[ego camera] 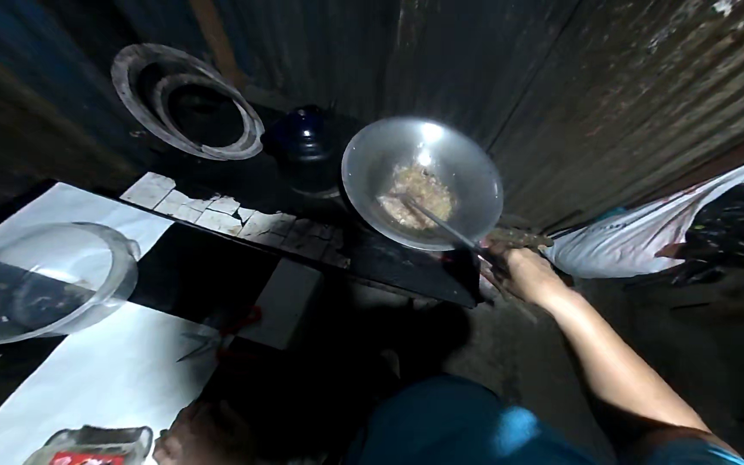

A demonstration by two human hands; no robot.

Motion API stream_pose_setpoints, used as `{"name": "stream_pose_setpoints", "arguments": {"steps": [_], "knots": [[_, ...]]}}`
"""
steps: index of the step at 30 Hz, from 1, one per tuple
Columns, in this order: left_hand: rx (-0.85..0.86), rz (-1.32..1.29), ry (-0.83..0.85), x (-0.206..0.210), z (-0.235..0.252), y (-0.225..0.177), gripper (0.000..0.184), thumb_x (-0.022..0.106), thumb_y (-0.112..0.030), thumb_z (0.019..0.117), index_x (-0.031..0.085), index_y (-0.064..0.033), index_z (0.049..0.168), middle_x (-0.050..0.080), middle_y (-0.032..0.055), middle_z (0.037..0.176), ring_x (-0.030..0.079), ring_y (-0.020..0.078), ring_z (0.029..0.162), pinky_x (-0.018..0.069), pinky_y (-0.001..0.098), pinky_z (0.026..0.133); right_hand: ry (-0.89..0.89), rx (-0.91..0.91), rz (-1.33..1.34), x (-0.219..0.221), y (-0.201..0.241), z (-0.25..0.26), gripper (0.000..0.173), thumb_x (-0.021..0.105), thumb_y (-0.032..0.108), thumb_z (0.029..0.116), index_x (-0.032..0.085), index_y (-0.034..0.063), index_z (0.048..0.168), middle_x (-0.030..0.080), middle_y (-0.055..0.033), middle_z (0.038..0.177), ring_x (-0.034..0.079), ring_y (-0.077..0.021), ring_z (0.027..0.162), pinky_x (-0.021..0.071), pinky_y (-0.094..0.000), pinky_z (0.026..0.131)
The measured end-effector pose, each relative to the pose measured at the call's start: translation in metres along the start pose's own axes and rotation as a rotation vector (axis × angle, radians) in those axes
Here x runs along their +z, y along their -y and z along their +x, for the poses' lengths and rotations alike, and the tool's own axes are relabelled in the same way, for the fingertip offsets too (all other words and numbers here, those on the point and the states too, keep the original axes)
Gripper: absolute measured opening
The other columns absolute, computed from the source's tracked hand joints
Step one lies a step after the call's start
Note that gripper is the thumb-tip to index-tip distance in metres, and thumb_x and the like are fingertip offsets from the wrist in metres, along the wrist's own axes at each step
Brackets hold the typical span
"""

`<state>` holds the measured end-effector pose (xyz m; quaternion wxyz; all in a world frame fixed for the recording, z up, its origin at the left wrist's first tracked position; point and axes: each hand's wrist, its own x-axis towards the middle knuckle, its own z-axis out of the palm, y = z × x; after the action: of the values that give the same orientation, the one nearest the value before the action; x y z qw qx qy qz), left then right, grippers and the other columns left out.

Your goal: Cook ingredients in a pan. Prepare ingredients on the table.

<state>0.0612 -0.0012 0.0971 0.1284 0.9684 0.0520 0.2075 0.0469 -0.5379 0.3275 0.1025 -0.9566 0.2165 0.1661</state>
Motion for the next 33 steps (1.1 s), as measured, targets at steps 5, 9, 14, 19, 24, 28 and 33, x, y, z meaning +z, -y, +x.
{"name": "stream_pose_setpoints", "arguments": {"steps": [5, 9, 14, 19, 24, 28, 33], "knots": [[0.01, -0.007, 0.033, -0.006, 0.004, -0.006, 0.036, 0.044, -0.024, 0.104, 0.069, 0.0013, 0.103, 0.067, 0.024, 0.116, 0.058, 0.044, 0.12, 0.0331, 0.0648, 0.109, -0.057, -0.167, 0.081, -0.037, -0.042, -0.06, 0.03, 0.062, 0.015, 0.099, 0.069, 0.0132, 0.128, 0.072, -0.0148, 0.109, 0.07, -0.0328, 0.097, 0.0545, -0.0595, 0.089], [0.016, -0.009, 0.019, -0.005, 0.002, -0.005, 0.035, 0.047, -0.024, 0.1045, 0.07, 0.0023, 0.109, 0.066, 0.026, 0.121, 0.058, 0.0456, 0.123, 0.0332, 0.0638, 0.112, 0.02, -0.139, 0.056, -0.037, -0.017, -0.058, 0.027, 0.06, 0.016, 0.1002, 0.069, 0.0104, 0.125, 0.072, -0.0168, 0.103, 0.069, -0.0348, 0.095, 0.0538, -0.0591, 0.087], [0.007, -0.03, -0.024, -0.001, -0.001, 0.001, 0.032, 0.049, -0.022, 0.1044, 0.07, 0.0028, 0.108, 0.066, 0.0255, 0.121, 0.058, 0.0448, 0.123, 0.0343, 0.0617, 0.112, -0.088, 0.025, -0.052, -0.002, 0.008, -0.019, 0.028, 0.061, 0.022, 0.0994, 0.069, 0.0094, 0.123, 0.07, -0.023, 0.115, 0.066, -0.0454, 0.111, 0.0505, -0.0668, 0.092], [-0.016, -0.049, 0.018, -0.003, -0.001, 0.001, 0.036, 0.047, -0.023, 0.1045, 0.069, 0.004, 0.112, 0.065, 0.027, 0.124, 0.056, 0.0475, 0.125, 0.0331, 0.0646, 0.112, -0.093, -0.097, -0.077, -0.055, -0.042, -0.078, 0.028, 0.066, 0.016, 0.097, 0.072, 0.0164, 0.124, 0.072, -0.0168, 0.108, 0.069, -0.0401, 0.1, 0.0524, -0.0668, 0.085], [-0.024, 0.004, 0.043, -0.004, 0.0, -0.004, 0.037, 0.046, -0.026, 0.1055, 0.069, 0.0028, 0.114, 0.065, 0.0262, 0.125, 0.055, 0.0465, 0.126, 0.0321, 0.0628, 0.114, -0.026, 0.072, -0.092, -0.024, -0.009, -0.031, 0.024, 0.062, 0.022, 0.0993, 0.071, 0.0061, 0.115, 0.071, -0.0237, 0.108, 0.067, -0.0456, 0.106, 0.0508, -0.0671, 0.087], [-0.026, -0.011, 0.025, 0.0, 0.001, 0.002, 0.035, 0.048, -0.024, 0.1053, 0.069, 0.0017, 0.113, 0.066, 0.0249, 0.123, 0.057, 0.0447, 0.125, 0.0341, 0.0625, 0.113, -0.087, 0.06, -0.099, -0.023, -0.018, -0.03, 0.025, 0.066, 0.024, 0.0981, 0.072, 0.0097, 0.118, 0.072, -0.0223, 0.109, 0.068, -0.0454, 0.105, 0.0511, -0.0683, 0.087], [-0.038, -0.012, 0.04, -0.008, 0.004, -0.01, 0.034, 0.047, -0.023, 0.1046, 0.069, 0.0034, 0.109, 0.066, 0.0267, 0.12, 0.058, 0.046, 0.123, 0.0342, 0.0638, 0.111, -0.075, 0.013, -0.211, -0.061, -0.044, -0.078, 0.021, 0.067, 0.019, 0.0967, 0.074, 0.0156, 0.116, 0.072, -0.0187, 0.103, 0.069, -0.0436, 0.095, 0.0517, -0.0672, 0.077]]}}
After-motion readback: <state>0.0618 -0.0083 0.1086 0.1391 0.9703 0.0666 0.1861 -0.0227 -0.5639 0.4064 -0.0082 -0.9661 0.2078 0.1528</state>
